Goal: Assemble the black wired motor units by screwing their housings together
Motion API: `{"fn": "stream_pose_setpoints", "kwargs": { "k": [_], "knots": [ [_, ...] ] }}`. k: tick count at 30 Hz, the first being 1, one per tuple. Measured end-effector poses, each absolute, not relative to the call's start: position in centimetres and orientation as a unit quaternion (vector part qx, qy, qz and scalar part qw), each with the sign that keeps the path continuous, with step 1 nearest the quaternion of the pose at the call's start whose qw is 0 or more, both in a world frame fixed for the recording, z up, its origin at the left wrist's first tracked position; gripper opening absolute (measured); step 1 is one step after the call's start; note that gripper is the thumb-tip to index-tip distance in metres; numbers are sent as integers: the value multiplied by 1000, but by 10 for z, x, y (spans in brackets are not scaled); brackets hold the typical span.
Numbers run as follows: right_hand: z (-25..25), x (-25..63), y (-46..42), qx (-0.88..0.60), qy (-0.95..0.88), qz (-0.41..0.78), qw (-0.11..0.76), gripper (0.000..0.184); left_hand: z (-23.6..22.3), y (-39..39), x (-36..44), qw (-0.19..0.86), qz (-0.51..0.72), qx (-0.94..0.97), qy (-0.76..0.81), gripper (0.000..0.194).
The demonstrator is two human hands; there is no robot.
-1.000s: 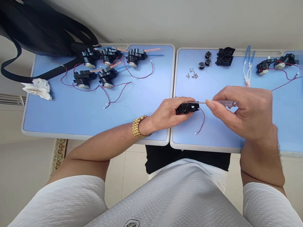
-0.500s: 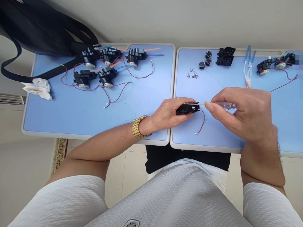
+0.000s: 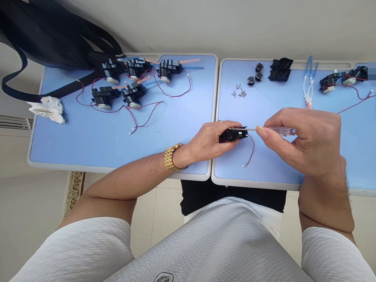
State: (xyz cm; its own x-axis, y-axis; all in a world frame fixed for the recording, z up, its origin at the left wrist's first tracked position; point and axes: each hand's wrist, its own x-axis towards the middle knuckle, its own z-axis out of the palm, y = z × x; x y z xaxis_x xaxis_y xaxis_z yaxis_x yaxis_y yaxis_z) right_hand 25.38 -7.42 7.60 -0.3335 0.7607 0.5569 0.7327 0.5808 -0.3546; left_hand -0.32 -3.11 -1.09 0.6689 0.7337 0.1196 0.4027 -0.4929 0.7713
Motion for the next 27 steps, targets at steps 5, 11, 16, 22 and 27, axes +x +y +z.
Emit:
{"fn": "stream_pose_setpoints", "kwargs": {
  "k": [5, 11, 16, 22, 27],
  "knots": [
    [76, 255, -77, -465, -804, 54, 366, 24, -10, -31, -3, 372, 215, 834, 346, 38],
    [77, 255, -77, -465, -807, 62, 359, 25, -7, -31, -2, 371, 212, 836, 344, 37],
    [75, 255, -77, -465, -806, 58, 361, 24, -7, -31, -2, 367, 214, 840, 339, 36],
    [77, 255, -76, -462, -811, 56, 353, 25, -10, -32, -3, 365, 222, 840, 333, 37],
    [77, 254, -77, -469, -806, 60, 356, 27, -11, -32, -3, 367, 226, 840, 329, 37]
  ]
}}
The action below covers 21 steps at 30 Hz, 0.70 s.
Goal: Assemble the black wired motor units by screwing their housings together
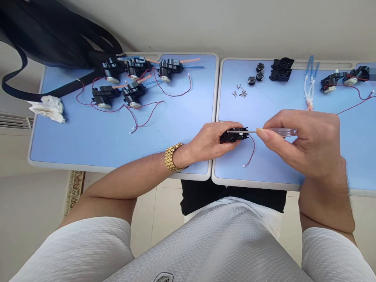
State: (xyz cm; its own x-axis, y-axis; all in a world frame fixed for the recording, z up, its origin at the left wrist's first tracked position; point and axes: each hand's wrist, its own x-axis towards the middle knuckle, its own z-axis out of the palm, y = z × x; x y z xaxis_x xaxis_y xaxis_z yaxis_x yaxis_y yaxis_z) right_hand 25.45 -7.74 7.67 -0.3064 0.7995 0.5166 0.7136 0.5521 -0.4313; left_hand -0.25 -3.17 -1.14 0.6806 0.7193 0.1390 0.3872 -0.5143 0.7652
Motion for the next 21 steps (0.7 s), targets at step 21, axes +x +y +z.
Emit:
{"fn": "stream_pose_setpoints", "kwargs": {
  "k": [21],
  "knots": [
    [76, 255, -75, -459, -813, 48, 355, 22, -10, -32, -3, 358, 224, 843, 334, 37]
  ]
}}
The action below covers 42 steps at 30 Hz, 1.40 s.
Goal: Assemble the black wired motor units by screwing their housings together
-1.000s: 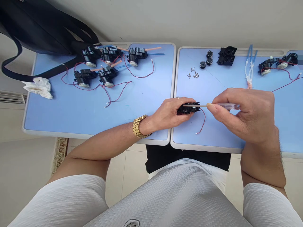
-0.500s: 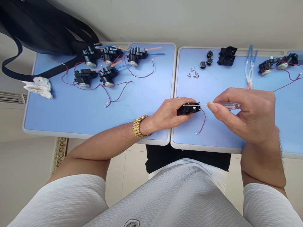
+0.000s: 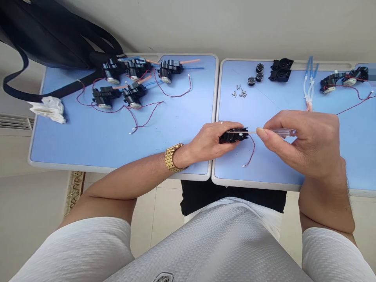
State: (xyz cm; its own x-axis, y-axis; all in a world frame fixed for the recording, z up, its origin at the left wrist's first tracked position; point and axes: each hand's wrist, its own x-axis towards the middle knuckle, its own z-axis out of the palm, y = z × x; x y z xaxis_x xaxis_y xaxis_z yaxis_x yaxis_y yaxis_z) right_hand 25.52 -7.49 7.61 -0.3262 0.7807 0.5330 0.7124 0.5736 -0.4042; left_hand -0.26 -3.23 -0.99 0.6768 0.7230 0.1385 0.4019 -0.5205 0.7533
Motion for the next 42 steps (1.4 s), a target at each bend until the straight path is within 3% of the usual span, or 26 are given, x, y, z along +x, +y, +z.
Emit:
{"fn": "stream_pose_setpoints", "kwargs": {
  "k": [15, 42],
  "knots": [
    [77, 256, -75, -459, -801, 44, 381, 21, -9, -32, -3, 364, 231, 840, 329, 35],
    [78, 254, -74, -439, -831, 6, 341, 24, -11, -33, -3, 330, 181, 859, 348, 41]
  ]
}}
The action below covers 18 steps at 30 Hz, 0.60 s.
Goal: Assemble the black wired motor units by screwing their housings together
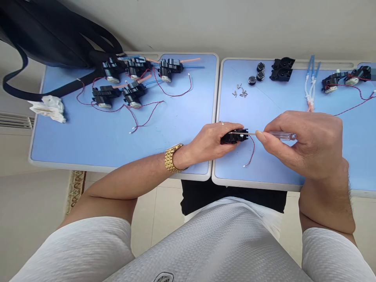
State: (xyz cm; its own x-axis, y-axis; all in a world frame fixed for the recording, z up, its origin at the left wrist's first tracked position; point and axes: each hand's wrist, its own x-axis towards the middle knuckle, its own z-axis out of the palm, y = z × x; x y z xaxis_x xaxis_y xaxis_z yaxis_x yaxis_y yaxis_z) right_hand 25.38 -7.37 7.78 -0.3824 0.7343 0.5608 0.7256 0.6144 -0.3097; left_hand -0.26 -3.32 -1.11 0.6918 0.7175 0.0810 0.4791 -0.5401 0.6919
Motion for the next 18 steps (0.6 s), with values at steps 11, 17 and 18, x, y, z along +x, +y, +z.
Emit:
{"fn": "stream_pose_setpoints", "kwargs": {
  "k": [11, 17, 18],
  "knots": [
    [78, 254, -88, -496, -817, 78, 285, 8, -6, -33, -3, 332, 148, 864, 349, 36],
    [76, 254, -82, -445, -832, 5, 330, 10, -2, -33, -2, 330, 136, 866, 351, 35],
    [76, 254, -81, -440, -834, -11, 332, 11, -1, -33, -2, 329, 133, 866, 353, 33]
  ]
}}
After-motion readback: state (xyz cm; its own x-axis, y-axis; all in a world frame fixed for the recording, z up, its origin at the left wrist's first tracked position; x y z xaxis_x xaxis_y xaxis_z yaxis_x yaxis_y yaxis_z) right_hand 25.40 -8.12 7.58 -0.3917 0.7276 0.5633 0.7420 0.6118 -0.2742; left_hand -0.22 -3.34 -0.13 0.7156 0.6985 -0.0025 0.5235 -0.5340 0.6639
